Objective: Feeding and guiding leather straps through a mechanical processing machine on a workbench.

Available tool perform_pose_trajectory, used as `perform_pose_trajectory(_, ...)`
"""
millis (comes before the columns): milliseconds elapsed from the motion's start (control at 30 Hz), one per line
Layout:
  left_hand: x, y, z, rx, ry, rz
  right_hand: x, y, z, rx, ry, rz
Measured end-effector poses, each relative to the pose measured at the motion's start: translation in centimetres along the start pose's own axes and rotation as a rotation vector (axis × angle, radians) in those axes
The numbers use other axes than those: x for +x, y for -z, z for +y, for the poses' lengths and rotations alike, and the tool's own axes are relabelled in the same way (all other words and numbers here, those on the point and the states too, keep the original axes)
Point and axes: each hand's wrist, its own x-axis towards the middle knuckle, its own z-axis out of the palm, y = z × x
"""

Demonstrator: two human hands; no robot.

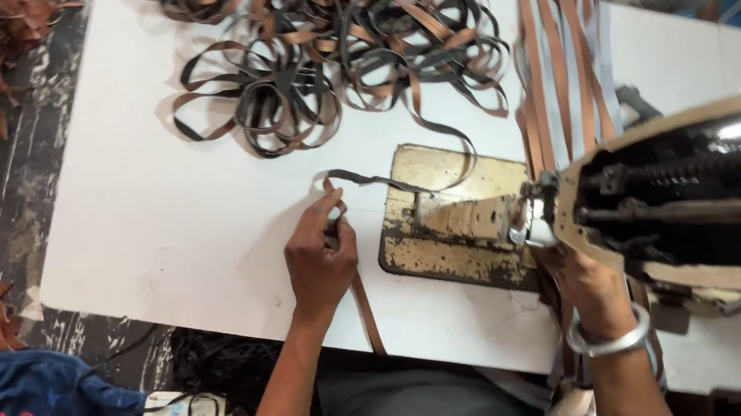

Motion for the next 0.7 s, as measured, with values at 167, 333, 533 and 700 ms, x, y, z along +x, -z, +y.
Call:
perform_pose_trajectory(167, -0.1, -0.2, -0.2, 0.023, -0.023, -0.029, -3.7, 0.9, 2.2, 0.128, -0.105, 0.053)
perform_pose_trajectory(333, 0.1, -0.1, -0.4, 0.018, 0.021, -0.046, -4.6, -2.2, 0.6, 0.015, -0.233, -0.001)
perform_pose_trajectory(533, 0.2, 0.0, -0.2, 0.051, -0.033, -0.066, -7.1, -7.7, -6.3, -1.211, -0.149, -0.124)
perform_pose_trajectory(700, 0.1, 0.0, -0.3, 0.029, -0.046, -0.063, -7.7, -6.6, -11.7, -0.992, -0.067, -0.061)
